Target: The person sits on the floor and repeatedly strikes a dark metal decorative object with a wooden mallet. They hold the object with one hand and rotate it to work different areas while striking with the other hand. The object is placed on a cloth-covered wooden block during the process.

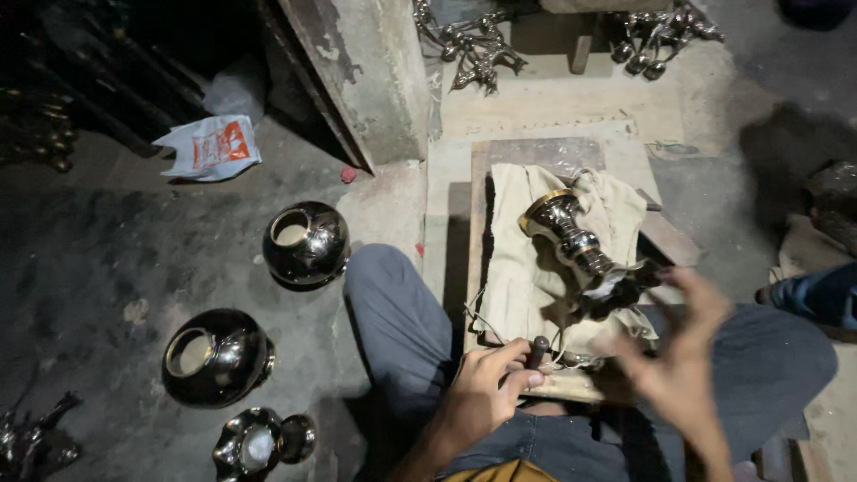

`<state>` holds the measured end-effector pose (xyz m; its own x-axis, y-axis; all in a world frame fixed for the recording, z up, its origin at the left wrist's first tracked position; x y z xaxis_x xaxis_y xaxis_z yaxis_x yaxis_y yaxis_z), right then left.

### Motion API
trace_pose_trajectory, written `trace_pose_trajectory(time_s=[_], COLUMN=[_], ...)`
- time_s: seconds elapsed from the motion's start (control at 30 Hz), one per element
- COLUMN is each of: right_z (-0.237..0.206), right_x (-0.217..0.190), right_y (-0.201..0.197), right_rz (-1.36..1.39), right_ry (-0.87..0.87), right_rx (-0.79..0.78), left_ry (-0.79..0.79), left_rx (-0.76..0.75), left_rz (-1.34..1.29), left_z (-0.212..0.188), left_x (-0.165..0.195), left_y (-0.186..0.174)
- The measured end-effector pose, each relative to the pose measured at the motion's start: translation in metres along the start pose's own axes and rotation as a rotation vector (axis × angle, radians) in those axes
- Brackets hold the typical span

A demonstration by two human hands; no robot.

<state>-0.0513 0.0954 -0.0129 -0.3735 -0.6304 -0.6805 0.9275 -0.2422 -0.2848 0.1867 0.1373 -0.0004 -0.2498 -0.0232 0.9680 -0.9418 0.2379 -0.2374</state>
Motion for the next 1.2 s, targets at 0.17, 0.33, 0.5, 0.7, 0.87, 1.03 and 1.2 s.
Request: trace_pose_trajectory(time_s=[0.17, 0.33, 0.5, 0.7, 0.87, 1.03, 1.2], right_z=[0.014, 0.016, 0.013, -0.016, -0.029, 0.011, 0.056], right_x=[0.037, 0.027, -0.019, -0.038, -0.025, -0.03, -0.014], right_y=[-0.019, -0.006, 0.032, 0.046, 0.017, -0.007, 0.027], right_rz=[-0.291, -0.263, -0.378, -0.225, -0.376, -0.308, -0.094], right_ry=[0.237, -0.01, -0.439, -0.373, -0.228, -0.206, -0.089], right_rx=[-0.048, -0.018, -0.206, -0.334, -0.456, -0.378, -0.375], left_ry=[-0.087, 0.312, 0.247, 0.141, 0.331, 0.318, 0.044], left_rx=[0.008, 0.25, 0.101, 0.092, 0.12, 0.21, 0.148], left_rz=[-0.086, 0.339, 0.319, 0.163, 0.216, 0.283, -0.133], left_z=[0.0, -0.009, -0.024, -0.027, -0.02, -0.012, 0.015], left_x=[-0.006, -0.007, -0.011, -0.011, 0.008, 0.037, 0.036], left_y=[0.005, 0.011, 0.018, 0.014, 0.001, -0.005, -0.014])
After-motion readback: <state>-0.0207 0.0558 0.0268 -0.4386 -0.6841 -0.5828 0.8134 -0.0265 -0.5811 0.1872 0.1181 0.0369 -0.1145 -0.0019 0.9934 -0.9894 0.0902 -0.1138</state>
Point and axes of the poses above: each hand's wrist, its own z-axis towards the middle knuckle, its own y-axis out of the palm, x = y × z, the point moved 2 cm from there along z, towards the middle knuckle, and after that the axes turned 11 degrees about -y, right-handed, at the moved point
